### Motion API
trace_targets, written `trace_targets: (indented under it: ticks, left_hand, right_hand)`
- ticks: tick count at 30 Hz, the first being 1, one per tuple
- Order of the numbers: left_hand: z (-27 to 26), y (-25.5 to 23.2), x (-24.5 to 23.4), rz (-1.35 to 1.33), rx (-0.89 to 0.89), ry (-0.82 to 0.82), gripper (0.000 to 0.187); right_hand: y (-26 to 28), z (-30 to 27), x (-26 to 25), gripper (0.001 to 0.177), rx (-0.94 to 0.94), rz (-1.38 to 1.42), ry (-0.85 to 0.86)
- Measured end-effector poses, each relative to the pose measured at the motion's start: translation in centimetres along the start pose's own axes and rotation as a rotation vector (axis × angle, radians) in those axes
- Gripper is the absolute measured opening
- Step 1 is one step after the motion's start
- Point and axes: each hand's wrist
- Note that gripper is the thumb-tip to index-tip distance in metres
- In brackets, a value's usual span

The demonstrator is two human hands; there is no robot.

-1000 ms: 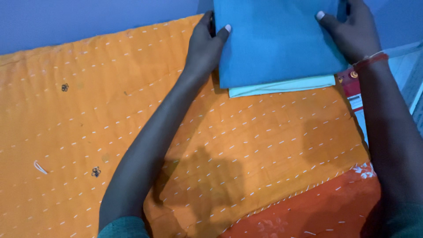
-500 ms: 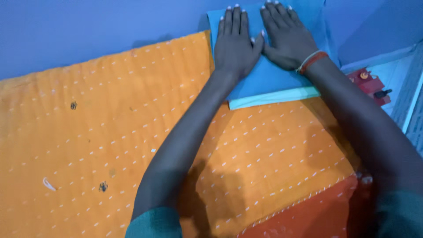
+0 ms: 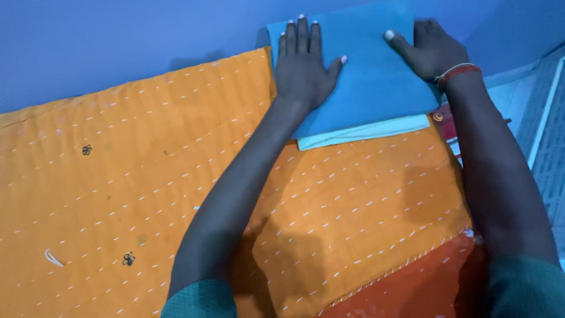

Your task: The person folds a blue cloth and then a pair of white trousers on an orange patterned table. They smooth the items with their hands, fold them into neat rectangles, and place the folded blue cloth aside before continuing with the trousers.

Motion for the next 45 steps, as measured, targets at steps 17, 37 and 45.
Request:
trace_targets:
  ticks: [17, 37, 45]
  left_hand:
    - [-1.8, -0.2, 1.2, -0.028, 0.148, -0.224, 0.064]
    - [-7.4, 3.5, -2.2, -0.099, 0.249, -0.126, 0.075]
    - [-10.6, 4.0, -3.4, -0.045, 0.273, -0.15, 0.072]
  right_hand:
    - [6.3, -2.4, 3.9, 0.073, -0.563, -0.013, -0.255]
    - [7.0, -6.5, 2.2, 0.102, -0.325, -0.115, -0.253]
    - [7.9, -12.4, 2.0, 0.09, -0.418, -0.085, -0.374]
Point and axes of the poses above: each hand's wrist, its own z-axis towards the middle knuckle, its own x-axis out of the palm, y = z × x, and after that the axes turned 1 degree about y, right-handed
